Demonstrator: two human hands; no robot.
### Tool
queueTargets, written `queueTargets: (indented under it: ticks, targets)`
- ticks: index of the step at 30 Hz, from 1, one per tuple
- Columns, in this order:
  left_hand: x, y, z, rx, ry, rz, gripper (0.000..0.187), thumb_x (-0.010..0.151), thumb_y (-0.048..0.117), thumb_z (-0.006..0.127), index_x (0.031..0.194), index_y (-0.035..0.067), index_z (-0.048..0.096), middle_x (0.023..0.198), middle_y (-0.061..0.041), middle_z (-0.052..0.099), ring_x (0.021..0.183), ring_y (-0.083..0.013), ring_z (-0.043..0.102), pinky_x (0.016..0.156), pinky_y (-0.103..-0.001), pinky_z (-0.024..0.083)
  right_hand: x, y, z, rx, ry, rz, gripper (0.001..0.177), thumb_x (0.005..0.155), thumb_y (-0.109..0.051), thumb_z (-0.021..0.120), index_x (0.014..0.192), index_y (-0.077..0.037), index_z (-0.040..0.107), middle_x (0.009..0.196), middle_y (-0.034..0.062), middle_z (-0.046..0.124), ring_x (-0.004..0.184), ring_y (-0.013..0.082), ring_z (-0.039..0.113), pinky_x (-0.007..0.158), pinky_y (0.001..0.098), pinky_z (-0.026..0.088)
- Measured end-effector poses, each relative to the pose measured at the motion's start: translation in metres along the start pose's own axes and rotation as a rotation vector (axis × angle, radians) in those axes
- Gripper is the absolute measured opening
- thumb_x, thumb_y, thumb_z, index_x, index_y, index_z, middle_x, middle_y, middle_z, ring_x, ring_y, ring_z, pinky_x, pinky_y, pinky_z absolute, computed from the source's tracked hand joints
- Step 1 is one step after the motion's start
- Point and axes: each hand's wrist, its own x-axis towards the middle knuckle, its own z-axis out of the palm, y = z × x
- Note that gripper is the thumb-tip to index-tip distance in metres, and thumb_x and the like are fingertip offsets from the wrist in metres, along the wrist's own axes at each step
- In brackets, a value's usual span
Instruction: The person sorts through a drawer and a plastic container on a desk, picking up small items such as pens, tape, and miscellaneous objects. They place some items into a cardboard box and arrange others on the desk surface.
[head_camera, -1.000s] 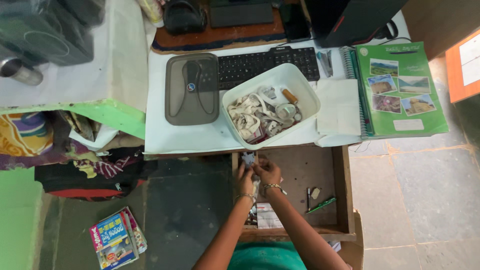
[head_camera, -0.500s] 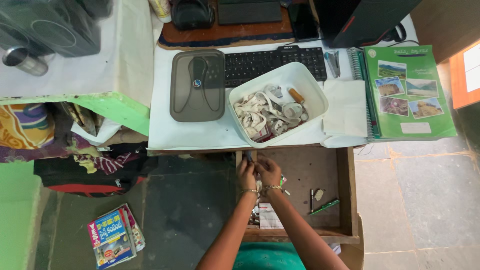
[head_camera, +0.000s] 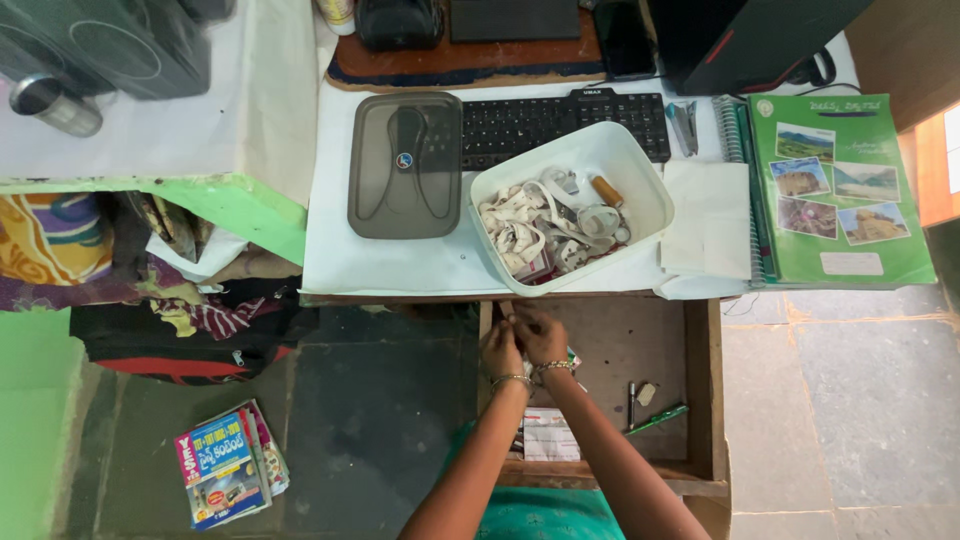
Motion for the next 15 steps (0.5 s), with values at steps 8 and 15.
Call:
queueTargets:
  ticks: [8,15]
  targets:
    - [-0.014,0.011,0.009,-0.284,-0.080,0.096,0.043,0.099,0.010,0.061,0.141,0.000,0.063,0.096,-0.007,0.067,0.072,-0.0103,0.053,0.058,-0.025,0.044,0.000,0.019,0.000,0.257,-0.017,0.220,0.034,0.089,-0.014,0.080,0.116,0.006,0.075,0.093,0.0124,0.077,0.075,0.0126,0.067,0.065,0.0265,0.055]
    - [-0.029,0.039,-0.001,-0.305,-0.110,0.044,0.045,0.100,0.016,0.055,0.143,0.005,0.057,0.136,-0.002,0.065,0.112,-0.0117,0.064,0.091,-0.025,0.052,0.001,-0.018,-0.001,-0.133,0.027,-0.043,0.034,0.086,-0.024,0.080,0.112,-0.002,0.077,0.095,0.0122,0.079,0.082,0.0129,0.076,0.070,0.0274,0.059]
